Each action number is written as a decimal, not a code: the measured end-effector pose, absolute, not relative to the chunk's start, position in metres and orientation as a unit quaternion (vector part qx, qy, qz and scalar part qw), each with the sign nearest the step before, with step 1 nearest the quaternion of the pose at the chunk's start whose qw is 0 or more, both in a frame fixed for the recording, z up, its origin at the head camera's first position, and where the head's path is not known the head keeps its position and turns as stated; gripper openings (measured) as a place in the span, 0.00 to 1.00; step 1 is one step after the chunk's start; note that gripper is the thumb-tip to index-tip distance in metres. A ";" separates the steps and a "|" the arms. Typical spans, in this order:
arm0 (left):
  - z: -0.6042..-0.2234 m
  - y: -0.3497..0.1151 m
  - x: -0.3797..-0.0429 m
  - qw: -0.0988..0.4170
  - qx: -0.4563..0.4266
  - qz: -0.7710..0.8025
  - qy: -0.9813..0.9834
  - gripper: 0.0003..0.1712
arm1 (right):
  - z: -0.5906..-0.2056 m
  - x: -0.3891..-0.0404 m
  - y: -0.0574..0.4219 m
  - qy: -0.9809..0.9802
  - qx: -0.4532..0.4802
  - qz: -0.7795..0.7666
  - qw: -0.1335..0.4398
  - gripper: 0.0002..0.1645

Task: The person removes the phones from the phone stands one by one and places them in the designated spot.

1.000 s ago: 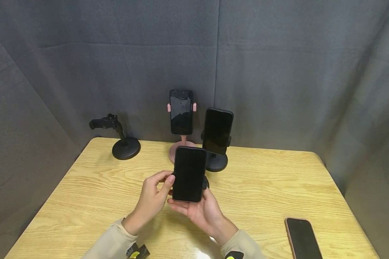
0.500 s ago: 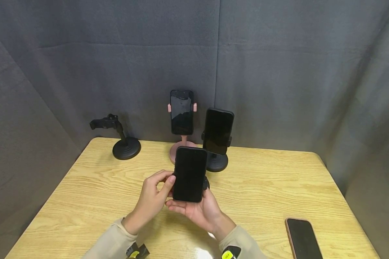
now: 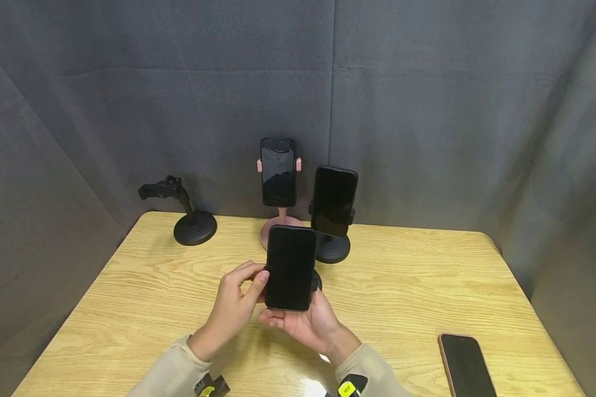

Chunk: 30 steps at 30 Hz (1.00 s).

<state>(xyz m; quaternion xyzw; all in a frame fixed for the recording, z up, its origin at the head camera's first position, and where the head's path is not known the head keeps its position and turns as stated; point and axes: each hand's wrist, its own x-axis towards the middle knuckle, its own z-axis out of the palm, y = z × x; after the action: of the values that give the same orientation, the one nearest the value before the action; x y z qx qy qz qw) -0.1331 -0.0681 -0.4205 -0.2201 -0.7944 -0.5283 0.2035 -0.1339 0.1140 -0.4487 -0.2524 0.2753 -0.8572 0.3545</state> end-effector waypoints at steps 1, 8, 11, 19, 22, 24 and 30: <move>-0.421 -0.068 -0.133 0.201 -0.220 -0.531 -0.793 0.08 | -0.448 -0.134 0.114 0.278 -0.250 -0.858 0.351 0.34; -0.421 -0.067 -0.133 0.196 -0.218 -0.531 -0.795 0.09 | -0.446 -0.133 0.112 0.304 -0.222 -0.867 0.326 0.27; -0.421 -0.067 -0.133 0.199 -0.219 -0.529 -0.796 0.10 | -0.445 -0.132 0.110 0.305 -0.214 -0.871 0.320 0.26; -0.425 -0.067 -0.136 0.224 -0.232 -0.506 -0.800 0.10 | -0.444 -0.130 0.107 0.320 -0.199 -0.874 0.308 0.24; -0.426 -0.066 -0.137 0.234 -0.235 -0.497 -0.802 0.11 | -0.443 -0.130 0.106 0.320 -0.194 -0.874 0.310 0.25; -0.427 -0.066 -0.137 0.242 -0.236 -0.495 -0.800 0.13 | -0.443 -0.130 0.106 0.317 -0.196 -0.874 0.312 0.26; -0.429 -0.064 -0.139 0.258 -0.237 -0.493 -0.796 0.16 | -0.442 -0.130 0.106 0.319 -0.197 -0.873 0.312 0.25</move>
<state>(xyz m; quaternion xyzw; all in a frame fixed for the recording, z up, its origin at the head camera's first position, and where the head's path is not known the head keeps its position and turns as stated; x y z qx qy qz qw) -0.1394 -0.0637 -0.4293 -0.2369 -0.7960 -0.4935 0.2585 -0.1301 0.1056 -0.4418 -0.1970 0.3191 -0.8729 0.3122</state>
